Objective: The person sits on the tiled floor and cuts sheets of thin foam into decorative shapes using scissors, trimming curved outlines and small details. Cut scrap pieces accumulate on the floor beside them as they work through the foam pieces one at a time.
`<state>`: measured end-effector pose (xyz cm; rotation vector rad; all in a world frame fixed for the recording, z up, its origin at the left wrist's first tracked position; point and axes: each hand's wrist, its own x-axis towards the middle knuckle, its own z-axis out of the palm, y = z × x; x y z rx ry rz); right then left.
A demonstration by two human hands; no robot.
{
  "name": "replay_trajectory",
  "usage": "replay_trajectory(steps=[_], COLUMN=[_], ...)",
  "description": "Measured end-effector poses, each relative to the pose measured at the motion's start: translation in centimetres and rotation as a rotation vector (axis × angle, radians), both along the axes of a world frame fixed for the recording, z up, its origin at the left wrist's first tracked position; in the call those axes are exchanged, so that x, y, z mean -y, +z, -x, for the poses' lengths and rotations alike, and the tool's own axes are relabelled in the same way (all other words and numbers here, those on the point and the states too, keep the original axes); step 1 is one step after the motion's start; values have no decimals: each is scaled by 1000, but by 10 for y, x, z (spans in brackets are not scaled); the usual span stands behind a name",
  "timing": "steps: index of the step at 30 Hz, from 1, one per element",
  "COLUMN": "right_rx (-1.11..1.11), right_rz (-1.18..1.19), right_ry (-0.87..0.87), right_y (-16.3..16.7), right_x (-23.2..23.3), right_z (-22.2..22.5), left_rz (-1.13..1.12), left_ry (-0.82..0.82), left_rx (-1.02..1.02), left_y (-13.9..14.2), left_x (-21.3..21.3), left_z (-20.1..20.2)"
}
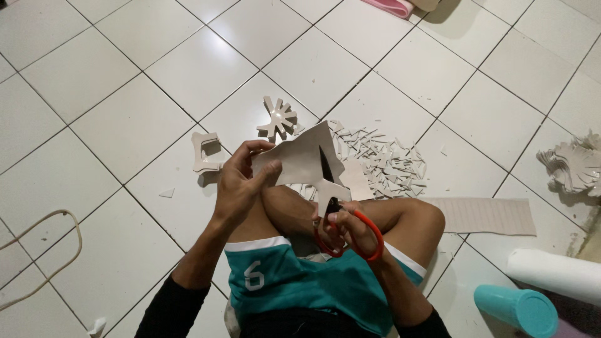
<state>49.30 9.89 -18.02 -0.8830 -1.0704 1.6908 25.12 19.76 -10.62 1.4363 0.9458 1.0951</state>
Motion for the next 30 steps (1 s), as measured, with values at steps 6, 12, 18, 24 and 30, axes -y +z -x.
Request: replay_trajectory(steps=[6, 12, 18, 24, 30], right_rx=[-106, -231, -229, -122, -93], right_rz=[-10, 175, 164, 168, 54], right_ry=[-14, -21, -80, -277, -356], right_y=[16, 3, 4, -10, -18], right_x=[-25, -31, -43, -48, -50], right_z=[22, 33, 39, 56, 76], left_rz=[220, 355, 454, 577, 594], left_ry=[58, 37, 101, 155, 170], left_rx=[-14, 558, 779, 879, 923], left_y=[-11, -53, -57, -63, -74], left_x=[-9, -2, 11, 30, 33], left_z=[17, 8, -6, -22, -25])
